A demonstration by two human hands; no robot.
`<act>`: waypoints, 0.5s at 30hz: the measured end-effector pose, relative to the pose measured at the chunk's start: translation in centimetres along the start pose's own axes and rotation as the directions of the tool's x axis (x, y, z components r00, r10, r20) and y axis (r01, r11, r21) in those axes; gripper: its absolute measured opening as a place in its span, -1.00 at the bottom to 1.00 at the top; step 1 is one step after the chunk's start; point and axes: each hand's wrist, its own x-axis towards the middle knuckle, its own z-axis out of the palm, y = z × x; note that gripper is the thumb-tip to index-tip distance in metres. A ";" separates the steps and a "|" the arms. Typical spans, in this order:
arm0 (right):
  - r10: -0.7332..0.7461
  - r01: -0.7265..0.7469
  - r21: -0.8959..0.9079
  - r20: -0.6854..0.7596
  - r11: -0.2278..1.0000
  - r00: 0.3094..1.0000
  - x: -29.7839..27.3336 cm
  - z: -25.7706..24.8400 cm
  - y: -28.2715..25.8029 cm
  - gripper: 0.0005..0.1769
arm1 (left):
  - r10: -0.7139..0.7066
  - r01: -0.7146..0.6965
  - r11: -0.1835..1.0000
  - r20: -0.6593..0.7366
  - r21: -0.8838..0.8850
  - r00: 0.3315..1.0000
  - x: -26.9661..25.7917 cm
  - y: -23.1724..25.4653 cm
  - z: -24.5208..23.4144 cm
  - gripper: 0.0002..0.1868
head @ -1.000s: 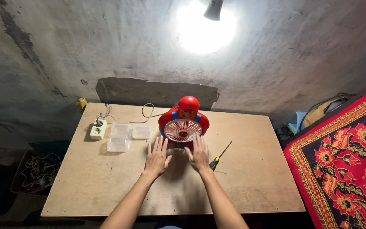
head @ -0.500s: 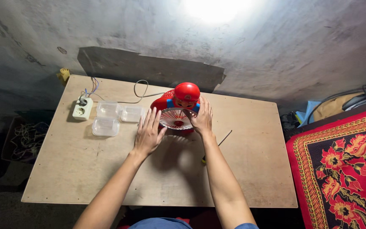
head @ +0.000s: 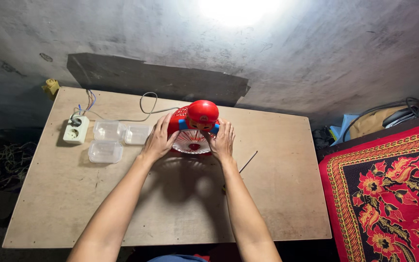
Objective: The person disassembles a Mario-themed toy fan on a wooden table. They remove the front grille, unscrew the central cap, detach the fan blade, and then remove the rear grille using a screwdriver.
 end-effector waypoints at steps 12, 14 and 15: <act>0.167 -0.173 0.027 0.147 0.985 0.975 2.2 -5.3 -2.7 -0.20 | -0.100 0.101 0.991 0.025 -0.085 0.995 0.0 2.3 -0.6 -0.29; 0.201 -0.211 0.026 0.214 0.977 0.956 2.8 -6.4 -3.3 -0.18 | -0.100 0.100 0.992 0.004 -0.080 0.995 -0.3 2.5 -0.3 -0.32; 0.193 -0.213 0.060 0.233 0.975 0.953 3.0 -6.7 -3.4 -0.20 | -0.100 0.100 0.992 -0.005 -0.077 0.995 -0.5 2.4 -0.1 -0.33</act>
